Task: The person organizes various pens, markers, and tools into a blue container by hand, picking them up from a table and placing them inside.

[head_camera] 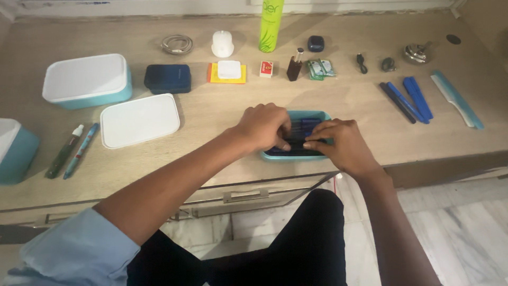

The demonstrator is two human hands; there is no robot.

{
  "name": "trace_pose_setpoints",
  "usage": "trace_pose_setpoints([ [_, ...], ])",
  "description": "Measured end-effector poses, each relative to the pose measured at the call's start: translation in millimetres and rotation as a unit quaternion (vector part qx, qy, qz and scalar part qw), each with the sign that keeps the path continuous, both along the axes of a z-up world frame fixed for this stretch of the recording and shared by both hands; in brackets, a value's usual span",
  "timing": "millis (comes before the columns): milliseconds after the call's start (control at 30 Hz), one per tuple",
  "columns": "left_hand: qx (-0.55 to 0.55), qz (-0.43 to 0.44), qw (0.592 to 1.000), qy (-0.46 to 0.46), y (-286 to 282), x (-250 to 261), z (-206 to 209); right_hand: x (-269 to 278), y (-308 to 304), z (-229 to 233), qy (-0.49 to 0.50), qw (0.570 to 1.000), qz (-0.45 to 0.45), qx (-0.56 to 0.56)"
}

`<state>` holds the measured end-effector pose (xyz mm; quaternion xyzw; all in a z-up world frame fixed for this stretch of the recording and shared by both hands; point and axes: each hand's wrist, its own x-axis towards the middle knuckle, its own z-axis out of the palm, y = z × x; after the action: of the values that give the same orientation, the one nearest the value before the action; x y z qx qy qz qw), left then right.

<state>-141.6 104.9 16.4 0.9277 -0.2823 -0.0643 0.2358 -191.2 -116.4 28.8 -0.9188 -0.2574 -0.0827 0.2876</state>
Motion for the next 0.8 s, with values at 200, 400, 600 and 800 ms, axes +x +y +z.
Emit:
trace_pose_setpoints([
  [200,-0.007,-0.005,0.999,-0.044,-1.2,0.5,-2.1,1.1,-1.6,1.9,-0.004,1.000,0.010,0.005],
  [400,-0.010,-0.012,1.000,-0.026,-1.2,4.0,0.8,1.8,-7.6,-3.8,0.041,0.998,-0.032,0.036],
  [600,-0.060,-0.004,0.995,-0.076,-19.2,20.4,6.3,5.0,-34.0,-9.1,0.020,0.989,-0.099,0.111],
  [800,-0.131,-0.023,0.983,-0.128,-70.3,53.4,-2.0,17.5,-81.6,-26.9,-0.065,0.971,-0.187,0.132],
])
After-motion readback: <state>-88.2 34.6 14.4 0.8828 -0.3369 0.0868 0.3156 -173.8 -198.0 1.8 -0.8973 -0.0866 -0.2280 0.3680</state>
